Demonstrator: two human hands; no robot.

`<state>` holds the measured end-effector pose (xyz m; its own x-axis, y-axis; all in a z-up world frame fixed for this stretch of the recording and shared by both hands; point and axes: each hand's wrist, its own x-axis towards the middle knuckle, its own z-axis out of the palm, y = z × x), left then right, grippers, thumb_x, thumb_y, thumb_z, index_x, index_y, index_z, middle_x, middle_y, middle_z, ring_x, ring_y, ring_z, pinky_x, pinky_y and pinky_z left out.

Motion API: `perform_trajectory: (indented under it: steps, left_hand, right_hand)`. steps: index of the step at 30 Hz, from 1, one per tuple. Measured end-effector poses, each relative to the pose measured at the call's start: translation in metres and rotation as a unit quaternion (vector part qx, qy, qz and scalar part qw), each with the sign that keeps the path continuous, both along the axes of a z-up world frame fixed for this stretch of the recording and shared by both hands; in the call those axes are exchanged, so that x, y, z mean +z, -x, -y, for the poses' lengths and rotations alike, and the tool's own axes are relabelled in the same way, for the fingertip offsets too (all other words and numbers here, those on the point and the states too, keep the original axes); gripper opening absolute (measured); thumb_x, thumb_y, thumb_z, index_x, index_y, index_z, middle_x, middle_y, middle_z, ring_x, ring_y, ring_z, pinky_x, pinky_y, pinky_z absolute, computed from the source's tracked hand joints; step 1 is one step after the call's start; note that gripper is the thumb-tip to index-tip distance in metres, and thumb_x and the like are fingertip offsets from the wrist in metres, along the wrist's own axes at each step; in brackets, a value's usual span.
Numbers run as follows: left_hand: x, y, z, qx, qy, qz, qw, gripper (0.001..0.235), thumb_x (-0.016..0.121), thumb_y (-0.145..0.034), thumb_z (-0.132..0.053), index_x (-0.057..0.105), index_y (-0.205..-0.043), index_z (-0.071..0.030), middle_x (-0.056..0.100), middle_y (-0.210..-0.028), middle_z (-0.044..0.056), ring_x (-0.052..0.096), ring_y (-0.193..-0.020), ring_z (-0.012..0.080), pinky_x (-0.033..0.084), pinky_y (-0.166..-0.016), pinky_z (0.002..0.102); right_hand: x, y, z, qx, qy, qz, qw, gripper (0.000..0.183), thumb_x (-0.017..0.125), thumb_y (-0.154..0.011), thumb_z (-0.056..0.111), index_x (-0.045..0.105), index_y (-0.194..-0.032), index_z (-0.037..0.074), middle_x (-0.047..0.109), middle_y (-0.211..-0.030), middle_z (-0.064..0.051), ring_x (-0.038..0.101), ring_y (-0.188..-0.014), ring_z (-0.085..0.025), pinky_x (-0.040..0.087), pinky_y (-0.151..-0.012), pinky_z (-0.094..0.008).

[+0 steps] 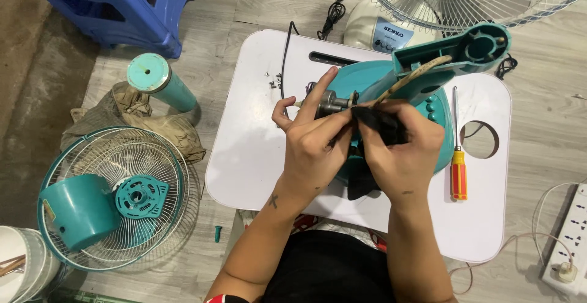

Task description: The person works on a disassembled teal fan motor placed on a white table. They use a screwdriver to adjust internal components and then wipe the motor and fan housing with a black cloth.

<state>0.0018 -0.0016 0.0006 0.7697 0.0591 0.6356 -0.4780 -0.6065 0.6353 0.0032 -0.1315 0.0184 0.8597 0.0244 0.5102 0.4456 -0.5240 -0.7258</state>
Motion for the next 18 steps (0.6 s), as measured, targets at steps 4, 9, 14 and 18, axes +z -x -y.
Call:
perform_trajectory:
  steps: [4, 9, 14, 18]
  left_hand:
    - [0.000, 0.001, -0.001, -0.016, -0.004, -0.002, 1.000, 0.016, 0.076, -0.084, 0.002, 0.076, -0.096, -0.008, 0.078, -0.087, 0.003, 0.048, -0.138, 0.0211, 0.015, -0.107, 0.055]
    - [0.003, 0.006, -0.002, -0.031, 0.002, -0.022, 0.999, 0.019, 0.076, -0.083, -0.001, 0.078, -0.101, -0.009, 0.074, -0.122, 0.016, 0.049, -0.139, 0.0213, 0.015, -0.109, 0.052]
    - [-0.001, 0.002, 0.000, -0.015, 0.009, -0.016, 1.000, 0.017, 0.078, -0.082, -0.001, 0.078, -0.096, -0.009, 0.076, -0.108, 0.011, 0.049, -0.139, 0.0219, 0.015, -0.108, 0.053]
    - [-0.001, 0.001, 0.002, -0.003, 0.009, -0.014, 1.000, 0.016, 0.078, -0.079, 0.003, 0.077, -0.090, -0.009, 0.079, -0.096, 0.006, 0.050, -0.138, 0.0222, 0.017, -0.106, 0.057]
  right_hand:
    - [0.005, -0.003, -0.009, -0.043, 0.028, 0.054, 0.997, 0.007, 0.074, -0.088, -0.010, 0.069, -0.090, -0.014, 0.064, -0.069, -0.013, 0.042, -0.052, -0.015, 0.034, -0.051, -0.026]
    - [0.005, -0.010, -0.015, -0.064, 0.020, 0.101, 0.993, 0.029, 0.063, -0.099, -0.008, 0.059, -0.070, -0.008, 0.048, -0.057, -0.008, 0.029, -0.050, -0.016, 0.028, -0.049, -0.032]
    - [0.012, -0.004, -0.012, -0.041, 0.028, 0.040, 0.998, 0.008, 0.072, -0.091, -0.009, 0.066, -0.086, -0.011, 0.061, -0.068, -0.011, 0.041, -0.053, -0.015, 0.034, -0.051, -0.029]
    - [0.011, 0.003, -0.011, -0.018, -0.007, -0.022, 1.000, 0.014, 0.075, -0.086, -0.007, 0.062, -0.091, -0.008, 0.073, -0.087, -0.013, 0.057, -0.065, -0.015, 0.047, -0.061, -0.026]
